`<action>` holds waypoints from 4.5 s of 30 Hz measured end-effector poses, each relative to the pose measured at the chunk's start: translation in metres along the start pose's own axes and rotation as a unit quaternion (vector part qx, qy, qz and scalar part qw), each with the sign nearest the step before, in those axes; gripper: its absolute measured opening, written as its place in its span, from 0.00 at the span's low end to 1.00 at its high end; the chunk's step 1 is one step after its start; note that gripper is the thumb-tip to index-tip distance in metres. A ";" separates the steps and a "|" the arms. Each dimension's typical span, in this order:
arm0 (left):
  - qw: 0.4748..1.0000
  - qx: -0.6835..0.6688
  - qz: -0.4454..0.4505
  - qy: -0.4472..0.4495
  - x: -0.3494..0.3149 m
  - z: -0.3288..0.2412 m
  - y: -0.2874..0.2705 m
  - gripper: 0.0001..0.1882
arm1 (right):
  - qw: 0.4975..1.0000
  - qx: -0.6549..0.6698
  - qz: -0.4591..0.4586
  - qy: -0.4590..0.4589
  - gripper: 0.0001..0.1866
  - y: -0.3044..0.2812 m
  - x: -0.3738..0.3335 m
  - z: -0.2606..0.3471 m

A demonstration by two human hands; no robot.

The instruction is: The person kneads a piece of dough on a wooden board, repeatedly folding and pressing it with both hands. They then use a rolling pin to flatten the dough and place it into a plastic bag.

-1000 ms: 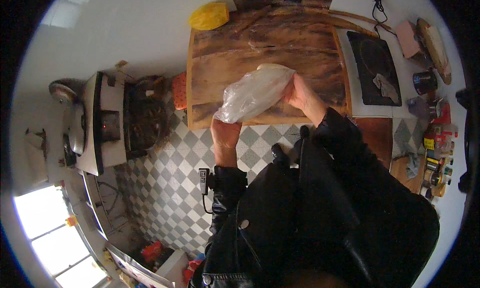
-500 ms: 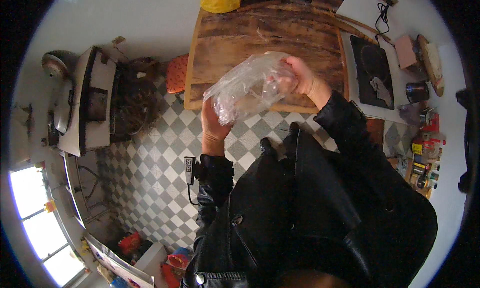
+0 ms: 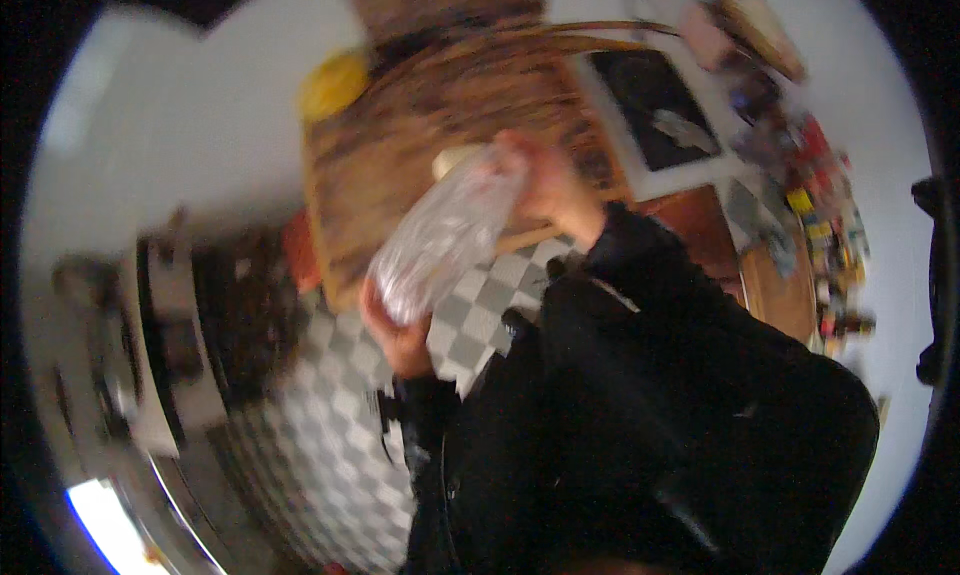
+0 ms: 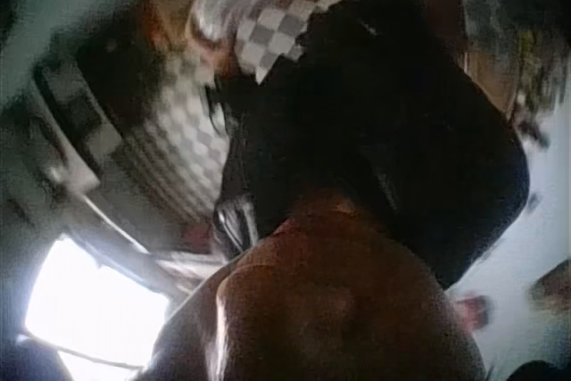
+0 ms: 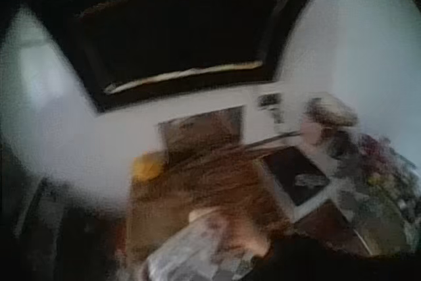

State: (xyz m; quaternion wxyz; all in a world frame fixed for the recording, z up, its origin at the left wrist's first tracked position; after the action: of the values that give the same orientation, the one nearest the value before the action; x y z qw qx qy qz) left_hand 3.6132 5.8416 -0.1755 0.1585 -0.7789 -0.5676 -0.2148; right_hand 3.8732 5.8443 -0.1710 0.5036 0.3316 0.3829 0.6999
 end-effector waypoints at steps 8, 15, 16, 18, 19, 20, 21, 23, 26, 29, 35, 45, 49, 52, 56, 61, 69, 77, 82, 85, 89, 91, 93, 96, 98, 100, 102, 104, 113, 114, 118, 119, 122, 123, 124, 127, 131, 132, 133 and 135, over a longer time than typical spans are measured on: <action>0.884 -0.261 0.199 -0.332 -0.014 0.108 0.005 0.30 | 0.962 -0.148 -0.199 -0.112 0.16 0.010 -0.059 0.024; 0.911 0.042 0.260 -0.318 0.006 0.211 0.060 0.21 | 0.879 -0.460 -0.100 -0.072 0.21 -0.019 -0.137 0.021; 0.935 0.072 0.265 -0.222 0.015 0.199 0.076 0.20 | 0.815 -0.566 -0.076 -0.094 0.21 -0.024 -0.147 0.015; 0.965 0.055 0.215 -0.142 0.024 0.178 0.099 0.19 | 0.714 -0.668 -0.206 -0.043 0.19 -0.062 -0.167 0.010; 0.972 0.030 0.178 -0.150 0.026 0.171 0.105 0.19 | 0.670 -0.685 -0.286 0.004 0.19 -0.084 -0.177 0.011; 0.962 -0.034 0.123 -0.243 0.020 0.176 0.108 0.19 | 0.671 -0.653 -0.351 -0.010 0.18 -0.098 -0.188 0.016; 0.939 -0.117 0.090 -0.310 0.016 0.178 0.121 0.20 | 0.679 -0.603 -0.417 -0.035 0.18 -0.110 -0.198 0.024; 0.956 -0.013 0.218 -0.196 0.018 0.148 0.144 0.23 | 0.660 -0.564 -0.491 -0.076 0.17 -0.127 -0.216 0.042; 0.930 -0.056 0.209 -0.296 0.008 0.147 0.171 0.23 | 0.652 -0.550 -0.512 -0.100 0.16 -0.140 -0.232 0.070; 0.903 -0.007 0.249 -0.351 0.005 0.143 0.210 0.23 | 0.641 -0.552 -0.519 -0.117 0.14 -0.137 -0.252 0.103; 0.878 0.020 0.355 -0.320 0.018 0.090 0.339 0.24 | 0.674 -0.499 -0.539 -0.080 0.12 -0.128 -0.341 0.168; 0.783 0.070 0.509 -0.350 -0.001 0.030 0.609 0.25 | 0.783 -0.214 -0.487 -0.322 0.17 -0.111 -0.552 0.198; 0.798 0.026 0.530 -0.287 -0.028 0.023 0.670 0.20 | 0.749 -0.086 -0.534 -0.384 0.14 -0.123 -0.617 0.168; 0.763 -0.050 0.555 -0.328 -0.051 0.031 0.695 0.17 | 0.691 -0.065 -0.564 -0.448 0.19 -0.133 -0.641 0.148; 0.670 -0.159 0.620 -0.376 -0.082 0.043 0.730 0.17 | 0.595 0.035 -0.625 -0.503 0.15 -0.135 -0.661 0.105; 0.558 -0.211 0.638 -0.486 -0.141 0.056 0.758 0.21 | 0.494 0.109 -0.660 -0.556 0.12 -0.105 -0.697 0.036; 0.468 -0.225 0.627 -0.581 -0.223 0.001 0.774 0.21 | 0.323 0.167 -0.763 -0.534 0.09 -0.102 -0.826 -0.084; 0.551 -0.204 0.636 -0.501 -0.286 -0.009 0.822 0.22 | 0.265 0.076 -0.859 -0.430 0.10 -0.144 -1.054 -0.023; 0.492 -0.234 0.475 -0.691 -0.366 -0.037 0.857 0.20 | 0.209 -0.010 -0.941 -0.267 0.14 -0.188 -1.214 0.031; 0.577 -0.233 0.454 -0.638 -0.389 -0.071 0.886 0.19 | 0.101 -0.104 -0.982 -0.121 0.18 -0.205 -1.281 0.068; 0.613 -0.257 0.454 -0.593 -0.422 -0.115 0.950 0.19 | 0.086 -0.123 -0.988 0.023 0.21 -0.245 -1.319 0.087; 0.599 -0.274 0.469 -0.589 -0.441 -0.131 0.986 0.20 | 0.134 -0.171 -0.975 0.042 0.21 -0.267 -1.326 0.095; 0.562 -0.310 0.492 -0.588 -0.466 -0.144 1.015 0.21 | 0.180 -0.234 -0.950 0.097 0.21 -0.287 -1.331 0.102; 0.494 -0.320 0.460 -0.665 -0.514 -0.148 1.044 0.23 | 0.299 -0.178 -0.894 -0.283 0.13 -0.285 -1.348 0.105; 0.456 -0.286 0.458 -0.708 -0.556 -0.147 1.056 0.25 | 0.392 0.036 -0.689 -0.608 0.12 -0.283 -1.355 0.094; 0.405 -0.255 0.461 -0.747 -0.602 -0.151 1.065 0.26 | 0.443 0.241 -0.396 -0.767 0.13 -0.277 -1.344 0.090; 0.363 -0.203 0.455 -0.787 -0.646 -0.155 1.069 0.27 | 0.481 0.215 -0.391 -0.755 0.14 -0.255 -1.334 0.089; 0.381 -0.206 0.500 -0.750 -0.681 -0.162 1.085 0.27 | 0.514 0.186 -0.384 -0.744 0.15 -0.237 -1.319 0.089; 0.509 -0.014 0.692 -0.511 -0.747 -0.125 1.141 0.32 | 0.354 0.254 -0.412 -0.800 0.13 -0.164 -1.298 -0.006; 0.513 0.050 0.708 -0.483 -0.744 -0.117 1.139 0.34 | 0.340 0.268 -0.434 -0.790 0.13 -0.150 -1.292 -0.022; 0.548 0.086 0.715 -0.424 -0.724 -0.129 1.120 0.41 | 0.273 0.285 -0.539 -0.744 0.11 -0.109 -1.259 -0.037; 0.557 0.073 0.689 -0.457 -0.716 -0.138 1.103 0.43 | 0.303 0.246 -0.517 -0.762 0.11 -0.099 -1.252 -0.021; 0.539 0.084 0.602 -0.583 -0.685 -0.165 1.049 0.45 | 0.342 0.249 -0.547 -0.722 0.11 -0.087 -1.225 0.009; 0.522 0.088 0.572 -0.626 -0.671 -0.174 1.032 0.46 | 0.395 0.200 -0.543 -0.714 0.12 -0.082 -1.215 0.030; 0.458 -0.014 0.615 -0.642 -0.660 -0.196 1.025 0.44 | 0.428 0.183 -0.547 -0.696 0.13 -0.081 -1.204 0.046; 0.343 -0.239 0.699 -0.580 -0.593 -0.246 0.995 0.38 | 0.462 0.069 -0.664 -0.583 0.15 -0.073 -1.165 0.086; 0.518 -0.198 0.747 -0.366 -0.476 -0.229 0.958 0.25 | 0.511 0.020 -0.690 -0.512 0.18 -0.076 -1.073 0.150; 0.567 -0.161 0.749 -0.303 -0.446 -0.219 0.947 0.20 | 0.594 -0.024 -0.616 -0.517 0.20 -0.072 -1.036 0.172; 0.626 -0.160 0.698 -0.308 -0.411 -0.204 0.932 0.17 | 0.596 -0.067 -0.651 -0.466 0.19 -0.074 -1.007 0.183; 0.732 -0.184 0.586 -0.295 -0.338 -0.176 0.894 0.12 | 0.609 -0.176 -0.665 -0.396 0.17 -0.077 -0.939 0.209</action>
State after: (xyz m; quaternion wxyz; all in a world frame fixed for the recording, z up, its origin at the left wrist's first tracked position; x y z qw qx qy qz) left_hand 4.3486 5.2064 -0.2010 -0.0689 -0.9952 0.0338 0.0605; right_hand 4.3417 5.0016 -0.2095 0.9817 0.1359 0.1306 0.0275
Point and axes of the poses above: each hand's wrist, its own x-axis towards the middle knuckle, its own y-axis out of the palm, z = x × y, the point moved 8 cm from there along x, towards the middle knuckle, and after that the axes turned 4 degrees about y, right-handed, at the moved point
